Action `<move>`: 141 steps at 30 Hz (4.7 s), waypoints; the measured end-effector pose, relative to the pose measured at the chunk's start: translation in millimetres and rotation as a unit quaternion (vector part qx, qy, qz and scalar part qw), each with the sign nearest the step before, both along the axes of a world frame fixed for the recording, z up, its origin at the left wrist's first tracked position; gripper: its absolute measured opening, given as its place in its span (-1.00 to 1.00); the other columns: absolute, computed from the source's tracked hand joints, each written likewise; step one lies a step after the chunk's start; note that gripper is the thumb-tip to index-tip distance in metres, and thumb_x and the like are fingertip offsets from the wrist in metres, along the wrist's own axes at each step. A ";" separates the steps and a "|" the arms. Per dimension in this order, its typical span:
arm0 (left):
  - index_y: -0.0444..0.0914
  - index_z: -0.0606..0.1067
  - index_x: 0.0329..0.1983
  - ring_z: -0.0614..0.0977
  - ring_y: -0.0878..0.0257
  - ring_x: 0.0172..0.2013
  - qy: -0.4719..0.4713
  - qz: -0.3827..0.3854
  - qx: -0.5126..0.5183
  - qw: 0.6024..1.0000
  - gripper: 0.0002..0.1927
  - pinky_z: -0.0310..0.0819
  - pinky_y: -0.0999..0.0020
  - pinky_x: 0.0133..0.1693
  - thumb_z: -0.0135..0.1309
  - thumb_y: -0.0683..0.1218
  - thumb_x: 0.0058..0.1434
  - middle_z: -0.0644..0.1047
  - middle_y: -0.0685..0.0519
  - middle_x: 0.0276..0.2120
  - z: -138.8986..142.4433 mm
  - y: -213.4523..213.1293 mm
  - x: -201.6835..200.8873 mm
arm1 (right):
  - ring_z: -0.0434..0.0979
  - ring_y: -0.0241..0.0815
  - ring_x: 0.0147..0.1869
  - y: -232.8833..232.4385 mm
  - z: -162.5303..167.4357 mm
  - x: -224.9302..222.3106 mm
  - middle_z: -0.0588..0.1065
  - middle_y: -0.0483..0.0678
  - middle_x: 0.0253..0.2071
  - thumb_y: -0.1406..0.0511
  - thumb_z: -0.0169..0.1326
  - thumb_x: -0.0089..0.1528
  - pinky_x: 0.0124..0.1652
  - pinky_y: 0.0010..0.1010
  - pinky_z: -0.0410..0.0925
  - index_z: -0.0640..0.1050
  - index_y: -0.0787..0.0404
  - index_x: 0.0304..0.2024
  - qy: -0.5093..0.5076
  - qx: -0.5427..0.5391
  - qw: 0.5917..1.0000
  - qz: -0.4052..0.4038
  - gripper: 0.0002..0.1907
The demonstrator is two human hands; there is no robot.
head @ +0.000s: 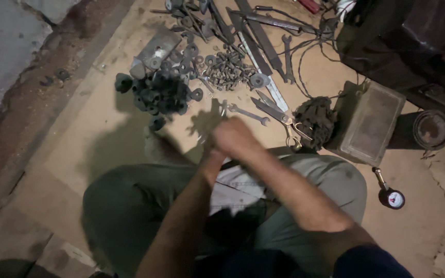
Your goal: The person cleans and sorts various metal fasteners and mechanical components by hand, using a thin metal tool to scrape debris from the parts.
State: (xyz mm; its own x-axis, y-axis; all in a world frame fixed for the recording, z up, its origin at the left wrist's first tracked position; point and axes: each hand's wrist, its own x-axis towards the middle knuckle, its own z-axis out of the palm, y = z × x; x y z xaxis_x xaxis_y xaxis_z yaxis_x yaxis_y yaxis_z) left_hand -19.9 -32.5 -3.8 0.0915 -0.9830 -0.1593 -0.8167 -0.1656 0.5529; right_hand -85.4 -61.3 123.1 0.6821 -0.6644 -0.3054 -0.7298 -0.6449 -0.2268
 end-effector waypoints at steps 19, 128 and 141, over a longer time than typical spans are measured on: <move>-0.28 0.53 -0.27 0.64 -0.23 -0.22 0.230 0.108 0.061 0.965 -0.51 0.53 -0.01 -0.15 0.26 0.21 0.03 0.61 -0.23 -0.32 52.5 3.5 15.6 | 0.33 -0.33 -0.41 -90.4 -38.0 -72.6 0.40 -0.17 -0.43 0.02 0.00 0.37 -0.48 -0.44 0.20 0.55 0.16 -0.24 -0.474 0.307 0.609 -0.557 -0.64; -0.23 0.52 -0.10 0.63 -0.17 -0.08 0.221 0.127 0.129 0.958 -0.49 0.50 0.02 -0.01 0.23 0.20 0.04 0.63 -0.18 -0.17 72.3 -0.7 10.6 | 0.60 -0.31 -0.32 -45.0 -55.4 -49.0 0.65 -0.03 -0.28 0.24 0.16 0.22 -0.33 -0.45 0.44 0.63 0.34 -0.06 -0.438 0.231 0.705 -0.508 -0.67; -0.21 0.53 -0.10 0.64 -0.17 -0.09 0.217 0.130 0.096 0.963 -0.52 0.51 0.01 -0.04 0.26 0.17 0.02 0.63 -0.17 -0.17 63.1 1.8 10.2 | 0.50 -0.33 -0.32 -44.9 -55.3 -45.8 0.59 -0.13 -0.31 0.28 0.24 0.15 -0.34 -0.48 0.37 0.59 0.27 -0.09 -0.431 0.246 0.728 -0.473 -0.69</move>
